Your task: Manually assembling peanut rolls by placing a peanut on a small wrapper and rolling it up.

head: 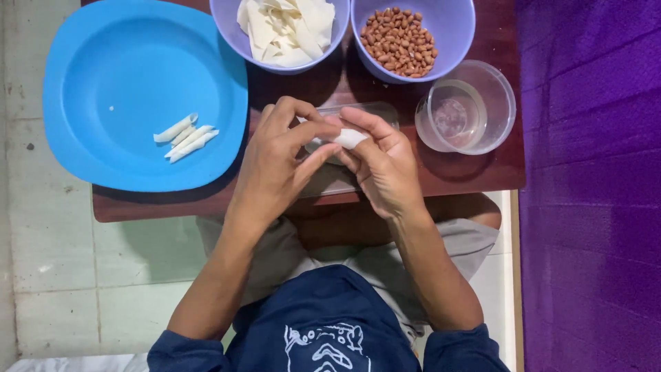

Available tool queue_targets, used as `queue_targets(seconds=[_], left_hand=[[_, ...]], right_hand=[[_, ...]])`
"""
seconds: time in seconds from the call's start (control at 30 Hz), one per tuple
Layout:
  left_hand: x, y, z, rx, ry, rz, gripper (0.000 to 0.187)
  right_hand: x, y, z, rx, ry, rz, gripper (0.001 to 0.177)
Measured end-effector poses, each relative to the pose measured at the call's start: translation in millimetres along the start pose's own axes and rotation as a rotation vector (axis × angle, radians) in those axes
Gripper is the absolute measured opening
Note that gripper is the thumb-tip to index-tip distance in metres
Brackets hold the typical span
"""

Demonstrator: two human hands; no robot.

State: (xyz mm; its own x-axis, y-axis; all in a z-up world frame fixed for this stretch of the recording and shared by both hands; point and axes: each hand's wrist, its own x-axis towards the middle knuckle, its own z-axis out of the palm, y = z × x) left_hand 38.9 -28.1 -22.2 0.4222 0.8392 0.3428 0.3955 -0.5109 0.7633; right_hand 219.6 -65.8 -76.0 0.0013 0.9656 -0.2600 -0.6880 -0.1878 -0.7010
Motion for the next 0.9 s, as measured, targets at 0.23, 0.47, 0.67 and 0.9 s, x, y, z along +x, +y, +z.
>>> queue_targets(seconds=[0.23,0.47,0.67,0.9], left_hand=[[2,-4,4,-0.330,-0.060,-0.150,0.027],[-4,-26,12,-0.345,-0.073,-0.070,0.027],[-6,-31,3,-0.328,0.031,-0.104,0.020],[-15,-31,-3,-0.312,0.111,-0.182,0.023]], right_hand=[[-9,-14,13,-0.586,0.071,-0.179,0.015],[-4,-14,3,-0.905,0.116,-0.171,0.011],[-11,-30,13,-1.239,0.033,-0.269,0.009],[-12,-38,26,-1.642,-0.105,-0.319,0.018]])
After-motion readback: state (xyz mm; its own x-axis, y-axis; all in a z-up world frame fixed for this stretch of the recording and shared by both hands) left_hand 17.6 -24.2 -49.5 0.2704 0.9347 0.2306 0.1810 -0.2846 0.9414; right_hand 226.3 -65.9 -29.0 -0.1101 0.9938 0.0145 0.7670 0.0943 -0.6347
